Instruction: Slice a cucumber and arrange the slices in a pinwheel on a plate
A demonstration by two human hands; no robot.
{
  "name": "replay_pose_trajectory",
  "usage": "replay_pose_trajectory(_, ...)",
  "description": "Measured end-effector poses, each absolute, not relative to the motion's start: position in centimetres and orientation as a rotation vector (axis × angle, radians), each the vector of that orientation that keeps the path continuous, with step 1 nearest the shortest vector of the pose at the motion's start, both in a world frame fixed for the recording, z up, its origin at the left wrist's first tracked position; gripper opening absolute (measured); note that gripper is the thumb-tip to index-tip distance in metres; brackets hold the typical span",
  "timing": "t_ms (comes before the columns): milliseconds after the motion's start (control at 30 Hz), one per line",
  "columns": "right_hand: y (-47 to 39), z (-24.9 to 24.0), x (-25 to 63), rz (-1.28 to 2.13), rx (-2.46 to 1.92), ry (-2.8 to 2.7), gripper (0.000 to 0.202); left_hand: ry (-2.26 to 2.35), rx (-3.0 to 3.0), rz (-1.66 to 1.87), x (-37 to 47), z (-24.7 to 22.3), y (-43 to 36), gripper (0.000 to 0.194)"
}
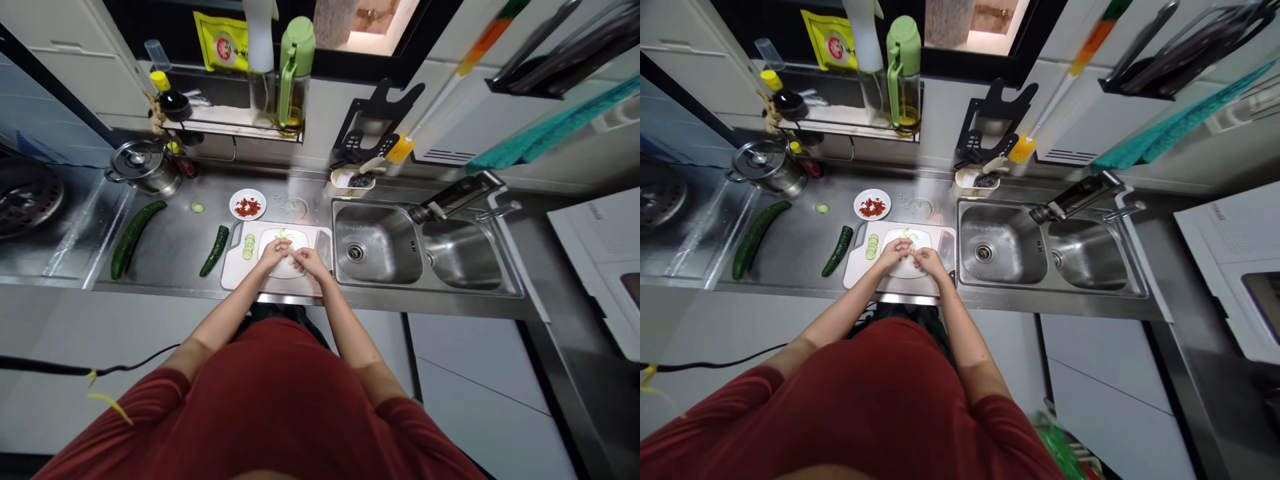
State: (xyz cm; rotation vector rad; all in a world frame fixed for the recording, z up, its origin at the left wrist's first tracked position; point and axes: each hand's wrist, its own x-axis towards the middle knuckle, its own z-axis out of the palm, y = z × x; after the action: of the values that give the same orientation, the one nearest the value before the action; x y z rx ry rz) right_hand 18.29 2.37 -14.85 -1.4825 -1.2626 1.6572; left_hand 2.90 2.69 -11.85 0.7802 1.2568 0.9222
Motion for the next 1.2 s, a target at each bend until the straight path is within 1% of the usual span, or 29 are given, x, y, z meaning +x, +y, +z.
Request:
replay_pose_trajectory(133,2.8,-15.2,19.3,1.585,-1.500,-1.390,0.020,1.236,0.841,0.894,3.1,-12.7,3.1,0.030)
replay_pose_trajectory(233,3.1,-15.7,20.1,1.369,-1.587,-1.622,0.013,1.242,0.951,0.886,3.5,-14.1,3.4,0.027)
replay_pose_trajectory(333,3.1,-16.1,20.3,1.116,-1.727,-1.851,0.010,1.343,1.099,0.843,3.8,-15.1,3.6,0.029)
replay_pose_trajectory(433,3.1,-16.2,20.1,0.941,-1.850,-1.999,0.012,1.417,1.246,0.781,4.1,-15.4,3.8,0.035)
replay_pose_trajectory(533,2.9,-16.2,19.7,0.825,-1.943,-2.081,0.016,1.441,1.376,0.748,4.3,-15.1,4.0,0.036)
replay_pose_trajectory(867,1.9,-16.2,18.6,0.654,-2.020,-2.139,0.022,1.539,1.627,0.646,5.0,-15.6,4.4,0.037)
replay_pose_trajectory(967,1.4,-16.3,18.5,0.595,-2.010,-2.129,0.024,1.571,1.736,0.647,4.9,-15.4,3.9,0.032)
replay_pose_trajectory(1067,0.5,-16.5,18.9,0.515,-1.965,-2.124,0.026,1.462,1.879,0.665,4.1,-15.2,3.1,0.027)
replay_pose_trajectory(1200,-0.8,-16.6,19.5,0.422,-1.950,-2.207,0.030,1.227,2.110,0.635,2.7,-15.7,2.3,0.034)
